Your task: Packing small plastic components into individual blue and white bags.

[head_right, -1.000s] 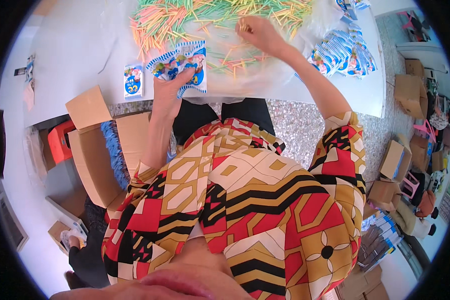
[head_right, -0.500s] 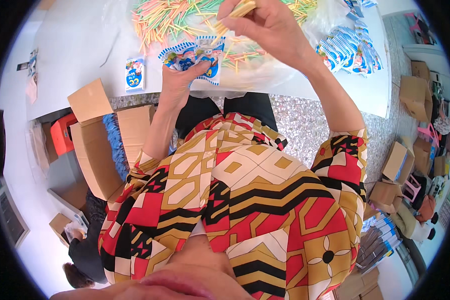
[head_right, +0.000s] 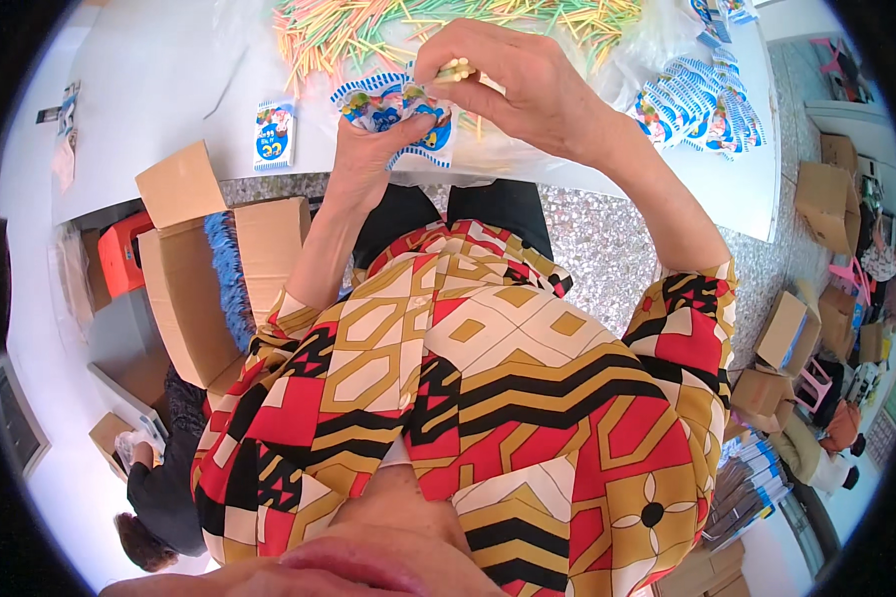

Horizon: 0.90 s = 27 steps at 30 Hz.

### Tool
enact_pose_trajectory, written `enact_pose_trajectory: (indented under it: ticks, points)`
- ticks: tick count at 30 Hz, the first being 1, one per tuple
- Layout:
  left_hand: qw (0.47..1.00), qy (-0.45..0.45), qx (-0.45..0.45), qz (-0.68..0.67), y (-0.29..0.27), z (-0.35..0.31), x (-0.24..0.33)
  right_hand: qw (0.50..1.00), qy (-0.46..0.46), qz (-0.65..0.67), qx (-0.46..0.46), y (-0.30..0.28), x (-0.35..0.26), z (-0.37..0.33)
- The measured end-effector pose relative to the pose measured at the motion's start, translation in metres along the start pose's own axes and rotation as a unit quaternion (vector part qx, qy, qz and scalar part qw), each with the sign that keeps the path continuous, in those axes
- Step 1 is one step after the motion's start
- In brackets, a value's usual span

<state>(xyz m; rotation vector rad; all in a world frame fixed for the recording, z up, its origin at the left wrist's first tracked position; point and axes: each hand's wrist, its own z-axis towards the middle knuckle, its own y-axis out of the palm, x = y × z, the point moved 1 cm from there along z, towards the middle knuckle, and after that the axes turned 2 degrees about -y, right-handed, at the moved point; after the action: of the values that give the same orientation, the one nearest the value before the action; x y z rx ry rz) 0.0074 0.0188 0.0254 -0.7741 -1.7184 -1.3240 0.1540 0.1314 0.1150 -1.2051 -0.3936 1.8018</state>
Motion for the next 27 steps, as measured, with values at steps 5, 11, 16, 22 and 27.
enact_pose_trajectory:
  ticks: [5, 11, 16, 22, 27]
  points:
    - [1.000, -0.003, -0.010, 0.009, 0.001, -0.001, -0.001, 0.992, 0.105, 0.059, -0.038, -0.003, -0.003, 0.000]
    - [0.999, 0.034, -0.028, -0.008, 0.004, -0.002, 0.001, 0.995, 0.096, -0.011, -0.034, -0.006, -0.013, 0.010]
    - [0.998, 0.019, -0.035, -0.046, 0.002, -0.002, 0.004, 0.980, 0.146, 0.118, 0.073, -0.012, -0.011, 0.009]
    - [0.997, 0.006, -0.053, -0.056, 0.006, 0.001, 0.003, 0.942, 0.193, 0.243, 0.126, 0.018, 0.022, -0.036]
    - [0.999, 0.012, -0.031, -0.034, 0.011, 0.000, -0.002, 0.954, 0.190, 0.179, 0.144, 0.016, 0.019, -0.048]
